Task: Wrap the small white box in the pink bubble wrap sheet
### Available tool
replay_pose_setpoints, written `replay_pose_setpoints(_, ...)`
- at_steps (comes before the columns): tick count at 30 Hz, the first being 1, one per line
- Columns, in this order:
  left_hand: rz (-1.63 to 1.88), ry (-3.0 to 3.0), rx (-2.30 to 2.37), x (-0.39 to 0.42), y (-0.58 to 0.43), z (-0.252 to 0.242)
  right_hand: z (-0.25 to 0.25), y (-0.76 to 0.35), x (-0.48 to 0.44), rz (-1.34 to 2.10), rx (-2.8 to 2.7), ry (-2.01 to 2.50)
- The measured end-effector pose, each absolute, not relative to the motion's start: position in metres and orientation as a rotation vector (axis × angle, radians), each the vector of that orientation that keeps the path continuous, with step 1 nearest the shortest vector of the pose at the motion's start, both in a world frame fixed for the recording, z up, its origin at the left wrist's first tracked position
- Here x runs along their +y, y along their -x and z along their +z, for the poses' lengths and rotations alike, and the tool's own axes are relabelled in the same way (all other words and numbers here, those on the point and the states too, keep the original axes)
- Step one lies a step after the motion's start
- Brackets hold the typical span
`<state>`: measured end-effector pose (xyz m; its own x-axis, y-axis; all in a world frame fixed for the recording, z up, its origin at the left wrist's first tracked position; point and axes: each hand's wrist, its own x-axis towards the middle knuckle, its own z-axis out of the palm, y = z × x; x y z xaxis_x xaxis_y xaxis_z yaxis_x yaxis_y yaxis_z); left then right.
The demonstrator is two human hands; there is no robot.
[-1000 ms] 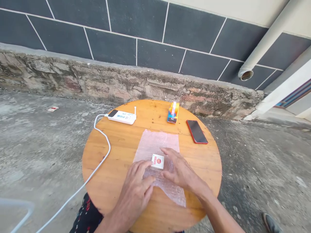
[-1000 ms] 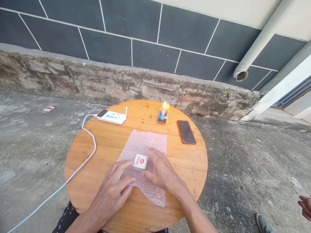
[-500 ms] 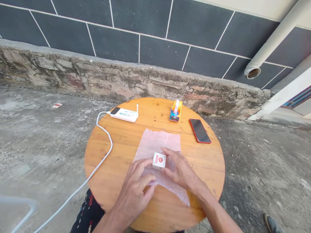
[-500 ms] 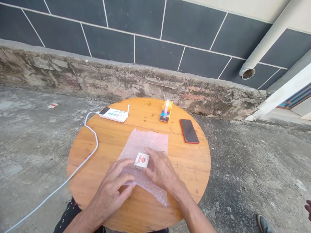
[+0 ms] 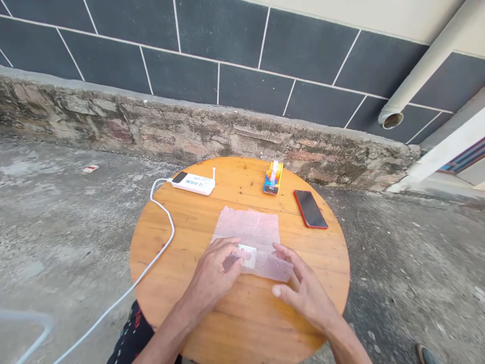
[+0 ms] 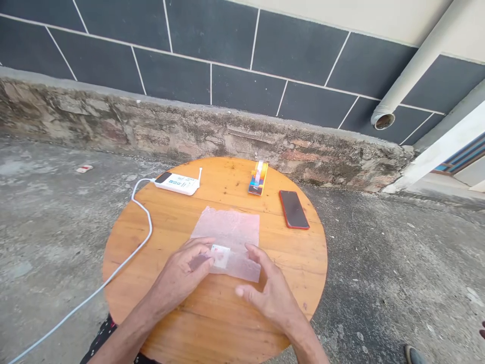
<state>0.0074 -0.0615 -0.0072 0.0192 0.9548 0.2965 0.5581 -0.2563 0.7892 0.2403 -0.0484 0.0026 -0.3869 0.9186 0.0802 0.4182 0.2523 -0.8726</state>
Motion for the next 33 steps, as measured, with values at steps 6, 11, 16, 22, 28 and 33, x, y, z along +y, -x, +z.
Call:
replay_pose_setpoints(6, 1.049, -1.773, 1.475, -0.054, -0.007, 0.0, -0.021, -0.224, -0.049, 0.949, -1.76, 1.361)
replay_pose_setpoints(11, 1.037, -1.73, 1.4, -0.052, -0.006, 0.002, -0.022, -0.224, -0.054, 0.968, -1.757, 1.37)
replay_pose_setpoints(16, 1.021, -1.678, 1.343, -0.061, -0.007, 0.002, -0.019, -0.225, -0.06, 0.962, -1.769, 1.406)
replay_pose_setpoints(22, 0.998, -1.648, 1.331, -0.07, -0.01, 0.004, -0.021, -0.23, -0.071, 0.836, -1.837, 1.464)
replay_pose_setpoints(28, 0.977, -1.622, 1.363, -0.067, -0.011, 0.006, -0.029, -0.234, -0.074, 0.729, -1.872, 1.494)
replay_pose_setpoints(33, 0.975, -1.592, 1.377, -0.067, -0.011, 0.005, -0.031, -0.234, -0.075, 0.663, -1.874, 1.501)
